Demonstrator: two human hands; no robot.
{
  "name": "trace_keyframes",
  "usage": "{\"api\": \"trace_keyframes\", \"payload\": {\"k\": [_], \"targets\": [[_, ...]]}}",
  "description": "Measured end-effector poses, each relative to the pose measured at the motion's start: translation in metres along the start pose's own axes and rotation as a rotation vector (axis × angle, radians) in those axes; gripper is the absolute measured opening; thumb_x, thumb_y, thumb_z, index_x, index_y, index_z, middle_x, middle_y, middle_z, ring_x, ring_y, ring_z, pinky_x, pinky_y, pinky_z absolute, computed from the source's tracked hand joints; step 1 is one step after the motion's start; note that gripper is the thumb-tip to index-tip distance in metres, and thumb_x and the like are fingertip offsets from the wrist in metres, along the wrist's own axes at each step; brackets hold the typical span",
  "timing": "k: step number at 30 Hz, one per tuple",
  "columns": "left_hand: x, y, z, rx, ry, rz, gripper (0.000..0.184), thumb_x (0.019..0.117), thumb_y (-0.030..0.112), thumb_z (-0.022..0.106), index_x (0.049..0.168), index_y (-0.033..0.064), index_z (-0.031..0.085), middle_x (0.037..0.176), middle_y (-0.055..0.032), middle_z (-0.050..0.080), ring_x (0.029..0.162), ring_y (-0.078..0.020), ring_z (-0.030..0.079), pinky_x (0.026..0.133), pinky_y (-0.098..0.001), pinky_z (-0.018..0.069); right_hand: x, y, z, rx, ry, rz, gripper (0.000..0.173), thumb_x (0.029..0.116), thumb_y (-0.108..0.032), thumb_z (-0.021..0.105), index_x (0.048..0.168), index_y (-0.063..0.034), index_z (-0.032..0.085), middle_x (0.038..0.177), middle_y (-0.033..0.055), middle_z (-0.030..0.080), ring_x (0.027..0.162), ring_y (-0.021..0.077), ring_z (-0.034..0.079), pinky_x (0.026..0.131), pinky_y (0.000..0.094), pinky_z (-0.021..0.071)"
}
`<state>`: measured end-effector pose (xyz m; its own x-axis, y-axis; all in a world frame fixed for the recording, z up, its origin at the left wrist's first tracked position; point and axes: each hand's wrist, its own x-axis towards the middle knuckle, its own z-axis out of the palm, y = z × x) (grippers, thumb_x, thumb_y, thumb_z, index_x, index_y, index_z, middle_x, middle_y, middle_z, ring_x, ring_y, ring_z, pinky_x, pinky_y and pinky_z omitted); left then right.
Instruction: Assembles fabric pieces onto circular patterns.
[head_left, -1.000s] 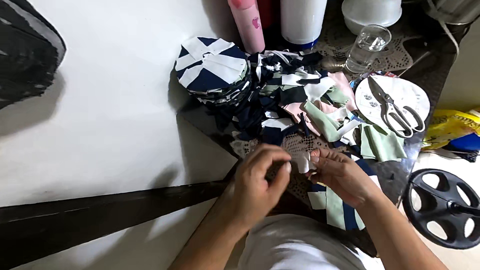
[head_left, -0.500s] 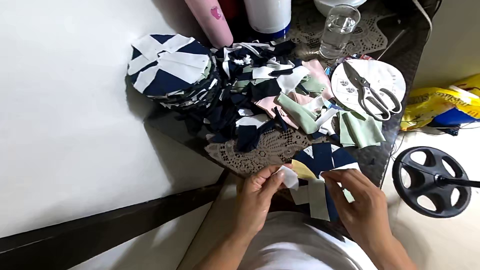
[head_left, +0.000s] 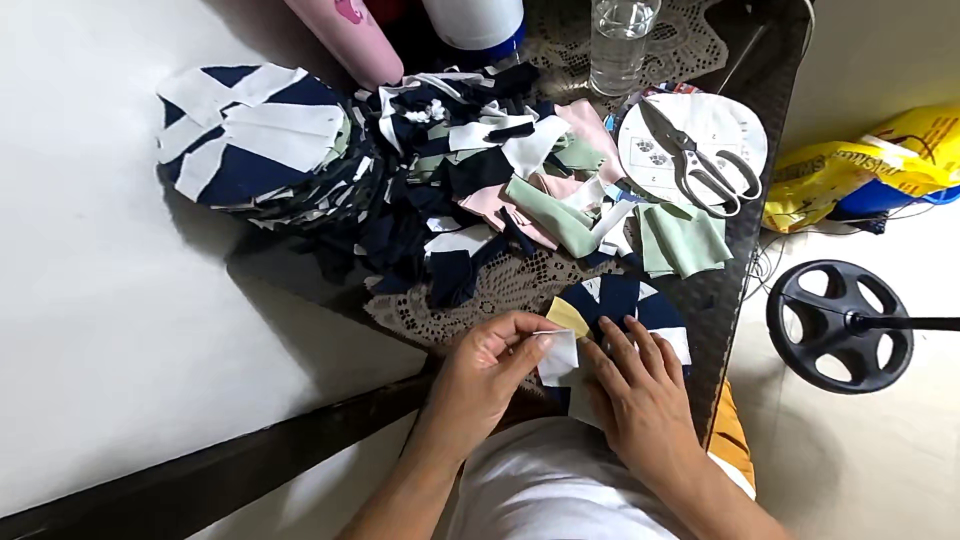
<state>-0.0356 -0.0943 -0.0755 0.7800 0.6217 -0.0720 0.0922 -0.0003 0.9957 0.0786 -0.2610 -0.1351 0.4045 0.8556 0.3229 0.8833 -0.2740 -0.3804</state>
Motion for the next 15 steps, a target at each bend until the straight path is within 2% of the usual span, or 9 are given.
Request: {"api": "trace_keyframes", "payload": {"k": [3,6,9,11,15], "targets": [[0.004,0.008,0.009,0.021,-0.085,-0.036,0.012,0.0978,0.007,0.062,0.102,0.0047,0.072,0.088,0.0040,0.074,0.077,-0.0030,0.070,0.070,-0.0183,0.0596,0.000,-0.006,-0.016,0.149,0.066,0.102,0.038,0.1052,-0.030,0.043,0.129,-0.0138,0.068,0.139,0.0143,0.064,0.132,0.0391,0.055,0.103,0.0583,0.0423],[0.008,0.009,0.018,0.041,-0.180,-0.062,0.013,0.0989,0.010,0.062,0.103,0.0052,0.074,0.088,0.0043,0.074,0.076,-0.0014,0.069,0.069,-0.0173,0.0585,0.004,0.005,-0.040,0.396,0.129,0.215,0.046,0.1084,-0.040,0.038,0.122,-0.0116,0.071,0.128,0.0108,0.069,0.128,0.0310,0.057,0.101,0.0527,0.0443],[0.015,0.008,0.029,0.084,-0.275,-0.081,0.017,0.1014,0.014,0.059,0.104,0.0061,0.074,0.088,0.0052,0.073,0.075,0.0002,0.068,0.067,-0.0161,0.0572,0.008,0.015,-0.052,0.604,0.099,0.330,0.036,0.1032,-0.038,0.052,0.114,-0.0129,0.075,0.120,0.0034,0.070,0.120,0.0186,0.058,0.099,0.0420,0.0449],[0.021,0.007,0.037,0.114,-0.313,-0.091,0.017,0.1017,0.014,0.059,0.103,0.0063,0.074,0.086,0.0056,0.073,0.073,0.0008,0.067,0.066,-0.0156,0.0573,0.011,0.019,-0.054,0.643,0.082,0.369,0.029,0.1008,-0.034,0.057,0.108,-0.0138,0.076,0.115,0.0008,0.071,0.117,0.0146,0.060,0.098,0.0386,0.0459],[0.037,0.005,0.049,0.312,-0.313,-0.078,0.014,0.1001,0.017,0.062,0.101,0.0087,0.073,0.082,0.0067,0.070,0.067,0.0043,0.063,0.062,-0.0121,0.0523,0.019,0.030,-0.047,0.489,0.115,0.371,0.019,0.0967,-0.025,0.062,0.095,-0.0133,0.077,0.106,0.0028,0.072,0.107,0.0184,0.062,0.090,0.0410,0.0460]]}}
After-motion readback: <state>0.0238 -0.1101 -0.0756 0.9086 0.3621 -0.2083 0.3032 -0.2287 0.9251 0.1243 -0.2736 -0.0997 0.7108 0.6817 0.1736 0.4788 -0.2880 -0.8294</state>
